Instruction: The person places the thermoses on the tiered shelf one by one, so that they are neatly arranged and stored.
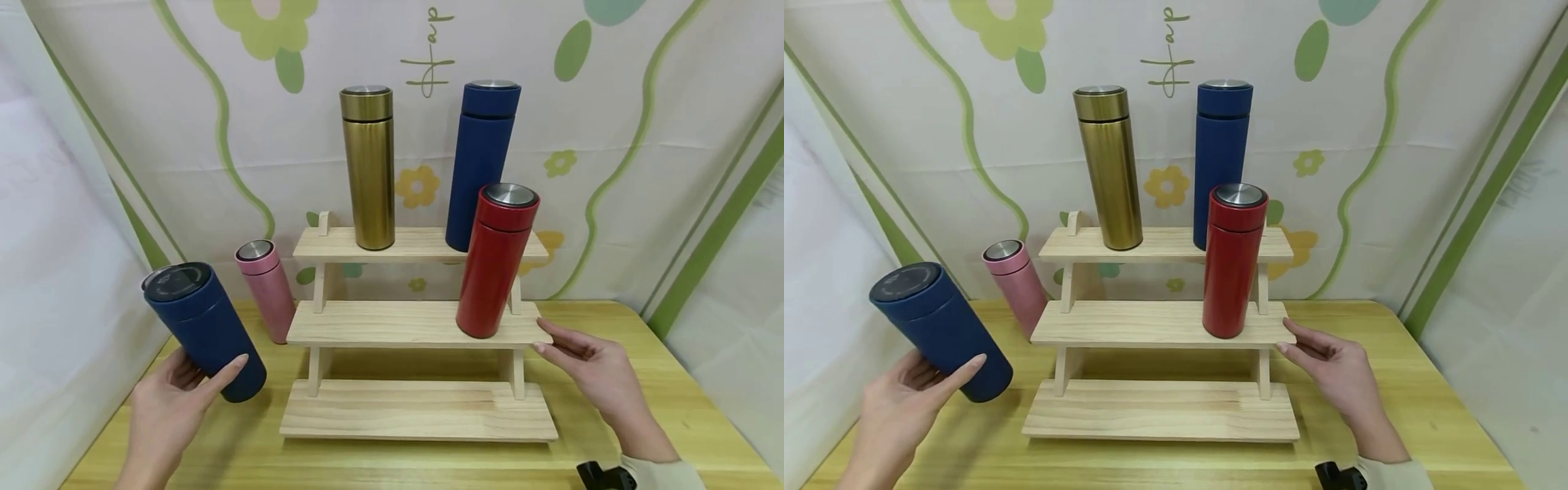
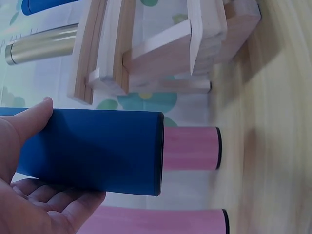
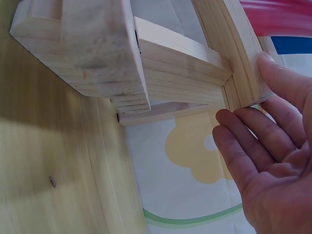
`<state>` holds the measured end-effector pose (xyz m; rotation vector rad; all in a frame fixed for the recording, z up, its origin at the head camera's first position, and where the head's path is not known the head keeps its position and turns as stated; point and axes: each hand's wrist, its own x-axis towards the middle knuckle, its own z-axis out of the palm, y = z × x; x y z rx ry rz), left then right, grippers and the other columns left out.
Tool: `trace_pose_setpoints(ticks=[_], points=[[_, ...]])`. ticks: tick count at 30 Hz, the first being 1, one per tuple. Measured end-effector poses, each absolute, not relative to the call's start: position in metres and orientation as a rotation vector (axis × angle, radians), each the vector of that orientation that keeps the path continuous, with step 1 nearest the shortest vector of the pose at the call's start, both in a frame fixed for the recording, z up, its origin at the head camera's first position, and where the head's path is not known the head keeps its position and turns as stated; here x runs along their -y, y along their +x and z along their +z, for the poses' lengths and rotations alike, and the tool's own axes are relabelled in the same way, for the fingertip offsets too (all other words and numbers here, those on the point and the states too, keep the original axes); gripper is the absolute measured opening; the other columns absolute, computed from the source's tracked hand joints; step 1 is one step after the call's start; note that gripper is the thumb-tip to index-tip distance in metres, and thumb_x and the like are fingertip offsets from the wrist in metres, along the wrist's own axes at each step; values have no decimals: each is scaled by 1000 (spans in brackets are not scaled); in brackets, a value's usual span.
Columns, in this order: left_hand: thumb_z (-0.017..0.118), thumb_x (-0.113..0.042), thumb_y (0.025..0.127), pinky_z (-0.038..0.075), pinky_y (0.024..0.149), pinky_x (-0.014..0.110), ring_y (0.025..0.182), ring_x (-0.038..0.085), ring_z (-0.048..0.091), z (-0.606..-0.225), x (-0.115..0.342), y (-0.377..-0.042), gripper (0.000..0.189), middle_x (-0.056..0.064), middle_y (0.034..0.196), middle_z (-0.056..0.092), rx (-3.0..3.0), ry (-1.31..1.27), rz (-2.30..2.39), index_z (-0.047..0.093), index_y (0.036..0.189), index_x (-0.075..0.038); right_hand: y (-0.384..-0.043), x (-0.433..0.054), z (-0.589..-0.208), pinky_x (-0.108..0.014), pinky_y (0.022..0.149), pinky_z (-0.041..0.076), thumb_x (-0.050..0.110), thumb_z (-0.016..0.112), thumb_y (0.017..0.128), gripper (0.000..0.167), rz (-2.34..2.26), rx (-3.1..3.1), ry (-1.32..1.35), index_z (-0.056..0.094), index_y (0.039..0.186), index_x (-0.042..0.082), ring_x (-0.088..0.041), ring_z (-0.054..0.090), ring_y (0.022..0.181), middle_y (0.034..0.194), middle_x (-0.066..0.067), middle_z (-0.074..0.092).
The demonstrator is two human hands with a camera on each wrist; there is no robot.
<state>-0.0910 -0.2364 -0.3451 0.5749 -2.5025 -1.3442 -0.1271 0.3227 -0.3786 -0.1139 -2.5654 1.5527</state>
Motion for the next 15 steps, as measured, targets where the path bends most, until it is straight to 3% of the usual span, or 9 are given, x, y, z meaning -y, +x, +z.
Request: trace_pose_setpoints(ticks=[2,4,6,15], points=[[89,-56,85,48,71,0,109,11,75,-344,233,-91,89,24,143,69,2492,543,-1337,59,153,-8,-127,-323,-379,-8,83,56,43,83,96,60,1547,2572,-122,67,148,17,11,73,101,125,32,72],[90,-54,84,49,73,0,97,-8,68,-343,231,-91,85,22,141,70,2481,518,-1334,62,150,-9,-127,-323,-379,-8,83,57,43,83,96,60,1541,2572,-121,67,148,17,11,73,100,124,32,72],[91,-52,85,50,74,0,90,-19,60,-342,228,-91,81,21,140,72,2466,491,-1341,64,148,-10,-127,-322,-379,-9,83,57,43,83,96,61,1543,2570,-120,67,148,17,11,73,100,123,33,72],[91,-48,86,51,78,1,93,-17,63,-333,218,-93,82,20,139,72,2445,415,-1376,61,153,-13,-127,-322,-379,-8,82,56,44,84,95,60,1527,2579,-134,68,147,19,12,72,100,123,34,72]])
